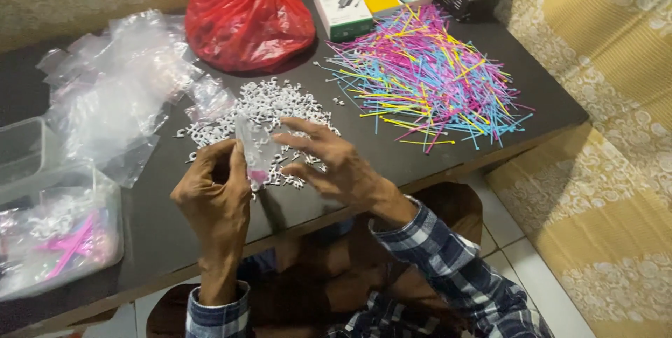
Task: The person sorts various hardware components, placing small white plastic clips and colorful sticks into plastic bags by hand on a table.
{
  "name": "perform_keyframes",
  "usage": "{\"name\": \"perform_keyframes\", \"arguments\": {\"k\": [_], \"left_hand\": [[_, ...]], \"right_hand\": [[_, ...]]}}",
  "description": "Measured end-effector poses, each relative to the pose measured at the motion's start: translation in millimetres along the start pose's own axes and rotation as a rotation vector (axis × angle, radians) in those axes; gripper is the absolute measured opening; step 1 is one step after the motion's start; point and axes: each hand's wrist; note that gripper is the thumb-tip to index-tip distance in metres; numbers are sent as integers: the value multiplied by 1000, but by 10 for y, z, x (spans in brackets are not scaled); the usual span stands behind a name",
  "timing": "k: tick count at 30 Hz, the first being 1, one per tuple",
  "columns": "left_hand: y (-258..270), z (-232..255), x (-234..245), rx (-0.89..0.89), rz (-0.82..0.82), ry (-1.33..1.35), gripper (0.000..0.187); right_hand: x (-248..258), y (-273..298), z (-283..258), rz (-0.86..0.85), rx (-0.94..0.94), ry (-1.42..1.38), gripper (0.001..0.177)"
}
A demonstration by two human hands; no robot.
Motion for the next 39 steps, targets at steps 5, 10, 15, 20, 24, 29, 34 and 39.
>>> {"name": "perform_keyframes", "arguments": {"k": [5, 10, 15, 20, 24, 29, 34, 39], "left_hand": [[70, -123, -85, -22, -45, -35, 6], [77, -195, -163, -23, -54, -23, 6], [89, -244, -216, -29, -91, -32, 6], [123, -243, -247, -12, -100, -28, 6], [132, -219, -257, -23, -88, -39, 7], [149, -184, -228, -162, -112, -116, 2], [162, -165, -213, -157, -118, -107, 1], [169, -154, -218, -153, -110, -118, 1]], "right_hand": [[556, 554, 817, -50, -142, 76, 27], [1221, 1260, 1646, -348, -205, 932, 21], [1350, 1532, 2008, -438, -107, 1224, 16], [1504, 1392, 2110, -312, -205, 969, 11], [1704, 1072, 1908, -119, -422, 442, 14], [1949, 810, 1473, -142, -487, 374, 13], [2124, 964, 1497, -291, -303, 362, 17], [2036, 1183, 1397, -606, -201, 665, 21]]}}
Point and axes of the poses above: each hand's wrist, its own y-axis away from the middle knuckle, its own x-axis out of the back of the hand, z = x × y, and after that the axes turned 3 degrees about x, right-handed
